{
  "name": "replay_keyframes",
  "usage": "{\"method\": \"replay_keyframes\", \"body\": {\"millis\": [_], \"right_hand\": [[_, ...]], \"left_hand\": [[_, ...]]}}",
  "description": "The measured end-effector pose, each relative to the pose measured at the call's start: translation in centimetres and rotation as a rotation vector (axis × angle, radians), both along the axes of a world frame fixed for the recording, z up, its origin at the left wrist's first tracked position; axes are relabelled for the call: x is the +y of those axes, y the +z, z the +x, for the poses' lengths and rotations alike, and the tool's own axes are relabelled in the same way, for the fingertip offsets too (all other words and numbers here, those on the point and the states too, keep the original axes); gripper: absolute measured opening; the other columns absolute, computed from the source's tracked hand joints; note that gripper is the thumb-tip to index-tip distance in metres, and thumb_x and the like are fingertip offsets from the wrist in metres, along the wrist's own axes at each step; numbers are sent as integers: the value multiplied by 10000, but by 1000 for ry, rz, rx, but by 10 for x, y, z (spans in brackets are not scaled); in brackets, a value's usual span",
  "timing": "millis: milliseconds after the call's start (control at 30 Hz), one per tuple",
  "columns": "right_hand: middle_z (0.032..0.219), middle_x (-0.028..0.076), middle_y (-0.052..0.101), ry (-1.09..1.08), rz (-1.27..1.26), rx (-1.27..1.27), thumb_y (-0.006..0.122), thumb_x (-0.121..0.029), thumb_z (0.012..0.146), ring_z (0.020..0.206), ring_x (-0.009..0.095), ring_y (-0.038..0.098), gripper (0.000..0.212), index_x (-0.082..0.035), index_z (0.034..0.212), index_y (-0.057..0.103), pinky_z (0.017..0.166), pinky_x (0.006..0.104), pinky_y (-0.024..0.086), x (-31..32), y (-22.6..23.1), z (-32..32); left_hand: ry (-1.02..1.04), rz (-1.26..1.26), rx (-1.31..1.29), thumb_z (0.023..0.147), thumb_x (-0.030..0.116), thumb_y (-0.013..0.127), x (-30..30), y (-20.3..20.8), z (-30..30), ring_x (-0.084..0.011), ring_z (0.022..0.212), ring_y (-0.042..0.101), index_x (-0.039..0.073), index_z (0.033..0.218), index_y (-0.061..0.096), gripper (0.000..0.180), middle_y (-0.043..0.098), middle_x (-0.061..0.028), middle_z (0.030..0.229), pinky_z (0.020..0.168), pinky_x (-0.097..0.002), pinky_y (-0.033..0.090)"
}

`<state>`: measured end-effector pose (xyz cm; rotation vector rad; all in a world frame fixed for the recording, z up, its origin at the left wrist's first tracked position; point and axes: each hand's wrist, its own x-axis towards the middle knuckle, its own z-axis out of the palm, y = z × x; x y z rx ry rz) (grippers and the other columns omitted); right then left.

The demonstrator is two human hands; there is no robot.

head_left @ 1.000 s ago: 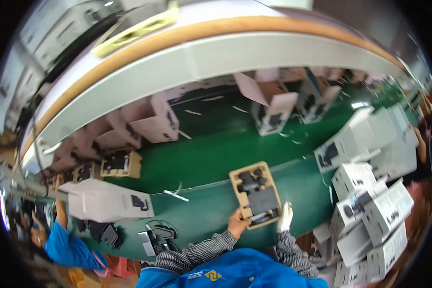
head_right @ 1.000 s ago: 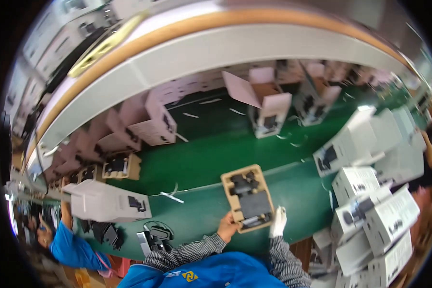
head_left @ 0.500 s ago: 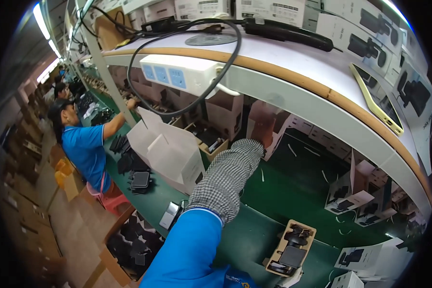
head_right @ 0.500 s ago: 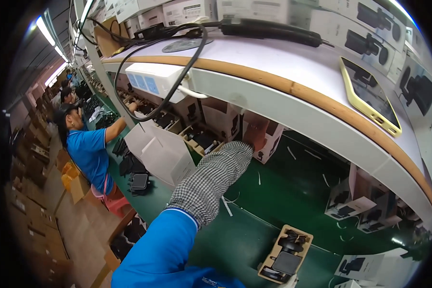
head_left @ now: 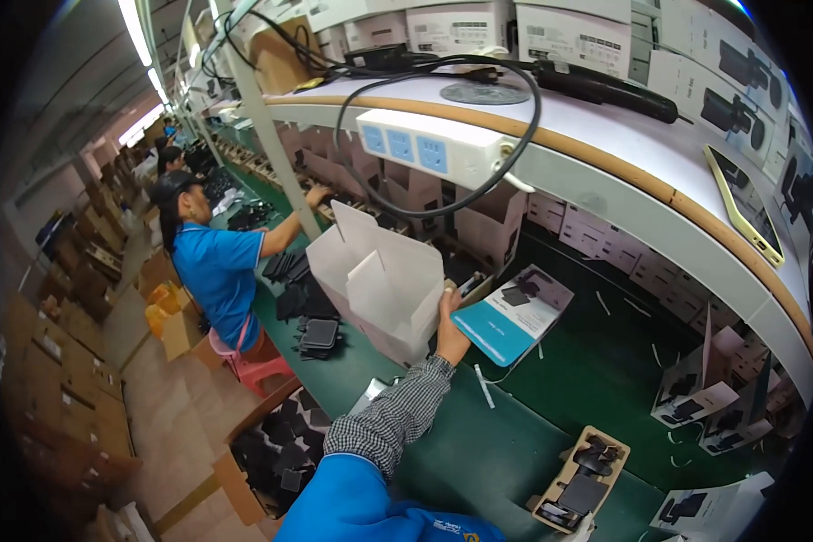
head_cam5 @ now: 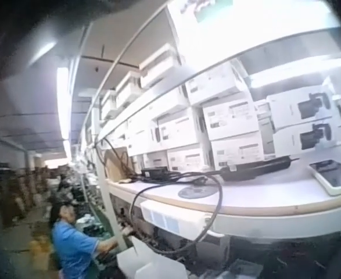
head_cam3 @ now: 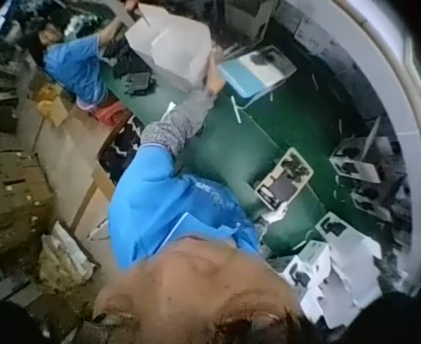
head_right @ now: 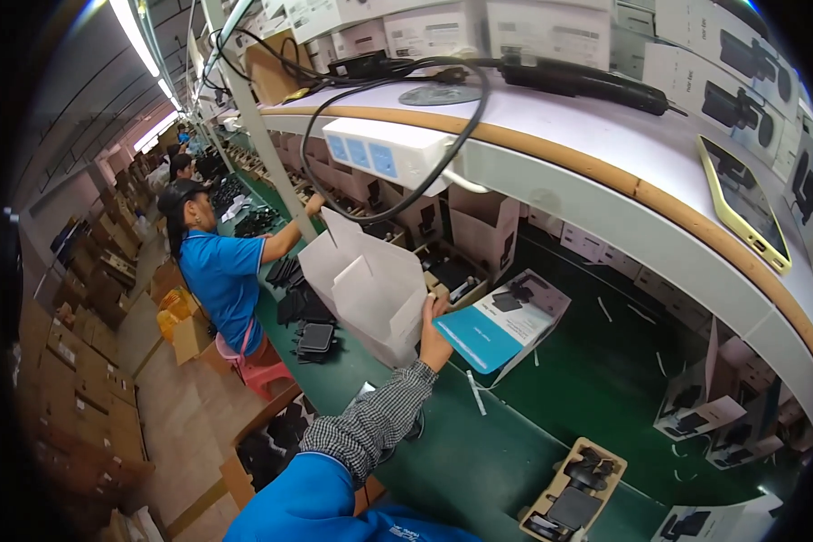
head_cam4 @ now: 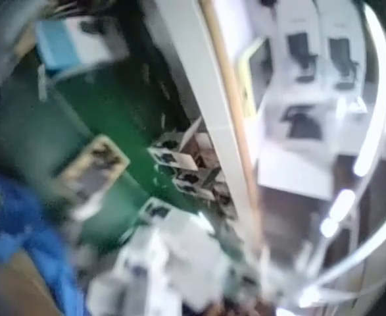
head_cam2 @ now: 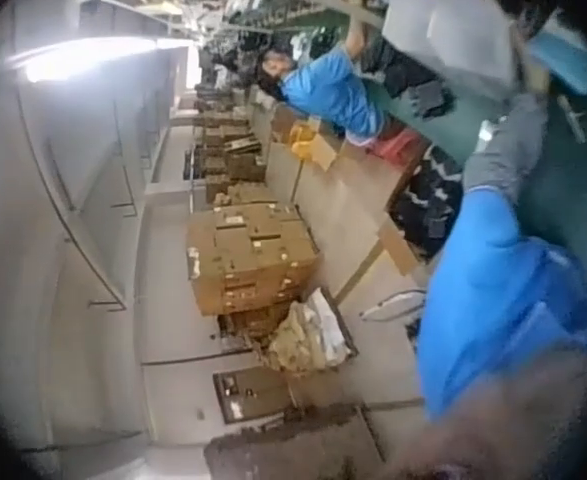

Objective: The person packages electronic devices by hand, placing them into cardboard boxes along with packaging material and paper manuals.

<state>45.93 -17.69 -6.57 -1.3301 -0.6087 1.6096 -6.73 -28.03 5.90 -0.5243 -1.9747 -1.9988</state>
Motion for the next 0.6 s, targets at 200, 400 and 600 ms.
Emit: {"method": "replay_keyframes", "body": {"millis": [200, 400, 600], "right_hand": [[729, 92, 600, 102, -177, 101, 594, -238, 809, 610, 179, 544, 213, -28, 841, 599, 571, 289, 461, -5, 46, -2], [712, 90, 603, 161, -370, 198, 584, -245, 800, 592, 189, 547, 209, -43, 847, 609, 541, 303, 462, -13, 77, 3], [722, 75, 582, 33, -271, 127, 569, -204, 805, 585, 164, 530, 178, -37, 864, 585, 540, 277, 457, -39, 79, 21]], "left_hand": [[-415, -181, 365, 637, -38, 674, -5, 4, 1, -272, 1076, 515, 66, 961, 606, 347, 604, -88, 1065, 977, -355, 361], [-828, -399, 757, 706, 91, 647, -5, 6, 110, -259, 1039, 522, 72, 1079, 562, 382, 556, -110, 1115, 1012, -411, 341], [-834, -727, 830, 778, 179, 552, 23, -30, 135, -298, 1177, 415, 35, 1172, 441, 434, 422, -154, 1266, 985, -403, 341]]}}
